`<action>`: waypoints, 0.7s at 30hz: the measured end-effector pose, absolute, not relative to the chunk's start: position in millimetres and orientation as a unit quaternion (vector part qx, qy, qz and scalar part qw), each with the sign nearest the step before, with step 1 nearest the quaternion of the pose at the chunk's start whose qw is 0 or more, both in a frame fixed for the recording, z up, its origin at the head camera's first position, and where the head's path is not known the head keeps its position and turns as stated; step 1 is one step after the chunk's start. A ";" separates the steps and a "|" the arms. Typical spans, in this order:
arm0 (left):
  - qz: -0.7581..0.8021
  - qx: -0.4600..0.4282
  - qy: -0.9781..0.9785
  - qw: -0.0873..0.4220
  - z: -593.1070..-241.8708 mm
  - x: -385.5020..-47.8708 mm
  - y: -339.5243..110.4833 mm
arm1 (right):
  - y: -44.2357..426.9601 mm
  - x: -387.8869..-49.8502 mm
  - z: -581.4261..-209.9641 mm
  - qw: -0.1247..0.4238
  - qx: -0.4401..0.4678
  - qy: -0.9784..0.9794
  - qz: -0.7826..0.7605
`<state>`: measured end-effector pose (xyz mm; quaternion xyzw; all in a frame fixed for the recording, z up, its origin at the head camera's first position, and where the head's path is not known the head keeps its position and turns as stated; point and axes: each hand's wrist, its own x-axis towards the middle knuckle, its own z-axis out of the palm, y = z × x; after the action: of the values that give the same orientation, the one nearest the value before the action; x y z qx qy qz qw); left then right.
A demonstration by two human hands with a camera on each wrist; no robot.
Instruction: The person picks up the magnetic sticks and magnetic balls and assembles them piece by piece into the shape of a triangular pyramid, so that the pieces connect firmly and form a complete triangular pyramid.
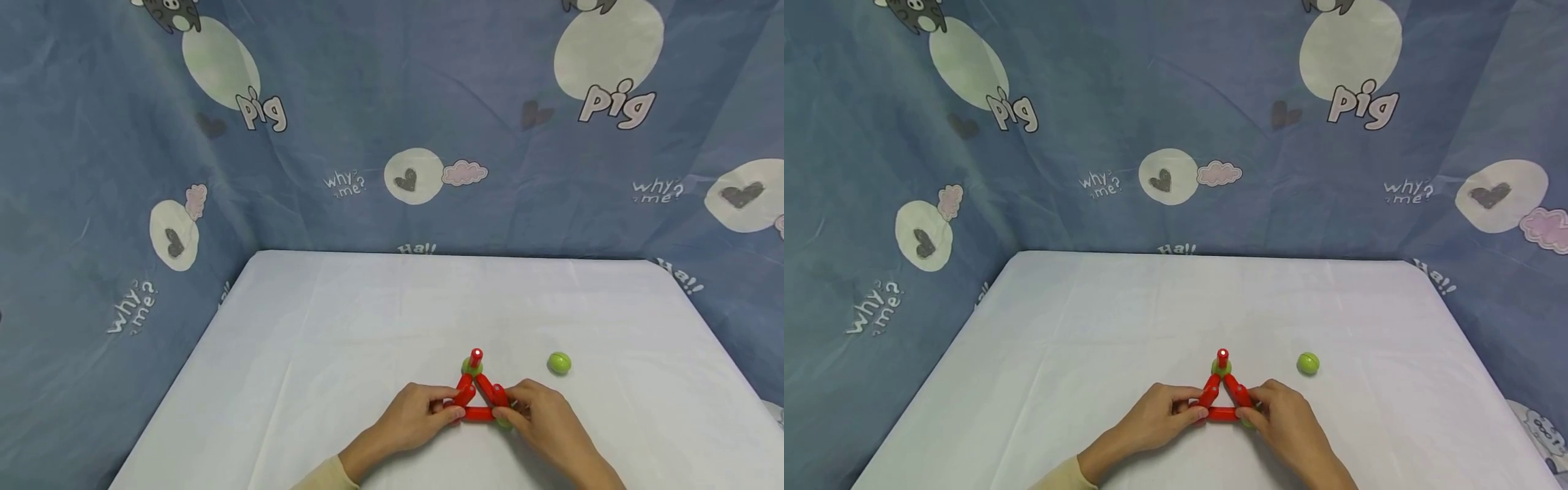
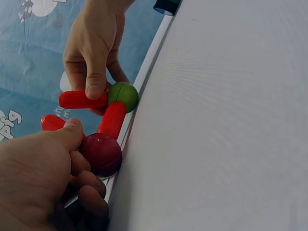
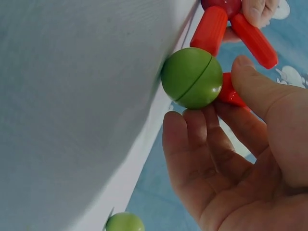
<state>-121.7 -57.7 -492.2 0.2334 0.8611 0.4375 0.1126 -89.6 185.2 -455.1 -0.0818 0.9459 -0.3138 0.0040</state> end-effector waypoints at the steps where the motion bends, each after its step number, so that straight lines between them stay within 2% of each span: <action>1: 0.437 0.233 0.861 0.112 -492.3 -121.9 -57.4 | 185.1 -89.7 -455.3 0.003 -0.081 0.946 -0.314; 21: 0.449 0.219 0.860 0.098 -493.5 -121.8 -54.1 | 180.5 -91.1 -455.1 -0.006 -0.074 0.955 -0.288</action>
<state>-121.8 -54.1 -493.5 0.2194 0.8604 0.4494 0.0981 -91.1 180.5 -455.1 -0.0735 0.9547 -0.2884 -0.0058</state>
